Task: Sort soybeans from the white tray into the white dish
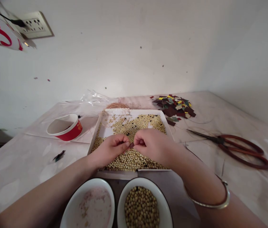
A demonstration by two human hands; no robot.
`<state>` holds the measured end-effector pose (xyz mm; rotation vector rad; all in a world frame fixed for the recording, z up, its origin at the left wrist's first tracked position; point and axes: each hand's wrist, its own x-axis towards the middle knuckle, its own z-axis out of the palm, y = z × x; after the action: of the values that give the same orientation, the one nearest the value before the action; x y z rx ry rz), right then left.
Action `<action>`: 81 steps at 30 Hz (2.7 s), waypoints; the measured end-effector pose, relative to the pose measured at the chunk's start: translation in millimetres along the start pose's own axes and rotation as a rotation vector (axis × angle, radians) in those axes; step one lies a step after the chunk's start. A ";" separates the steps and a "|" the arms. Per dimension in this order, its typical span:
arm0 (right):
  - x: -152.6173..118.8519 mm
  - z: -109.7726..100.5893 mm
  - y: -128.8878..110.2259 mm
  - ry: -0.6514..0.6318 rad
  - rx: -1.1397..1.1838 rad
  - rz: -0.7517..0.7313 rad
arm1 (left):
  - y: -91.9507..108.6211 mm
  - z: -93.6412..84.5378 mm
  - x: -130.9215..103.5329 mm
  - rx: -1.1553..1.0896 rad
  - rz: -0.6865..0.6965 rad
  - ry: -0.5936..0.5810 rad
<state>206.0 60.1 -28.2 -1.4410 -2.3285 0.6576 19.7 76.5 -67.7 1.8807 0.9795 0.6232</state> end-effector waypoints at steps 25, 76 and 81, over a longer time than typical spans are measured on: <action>2.0 15.2 -13.1 0.144 -0.271 -0.073 | -3.1 -0.4 0.9 0.027 0.021 0.016; 10.7 22.2 28.7 -0.046 -0.299 0.015 | 1.2 0.1 1.1 0.061 -0.013 0.027; 10.3 21.9 20.2 -0.109 -0.248 0.040 | 3.4 -0.2 1.1 0.062 -0.013 0.027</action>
<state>205.8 72.5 -57.2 -1.5962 -2.5463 0.4813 21.4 76.6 -64.6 1.9234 1.0382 0.6189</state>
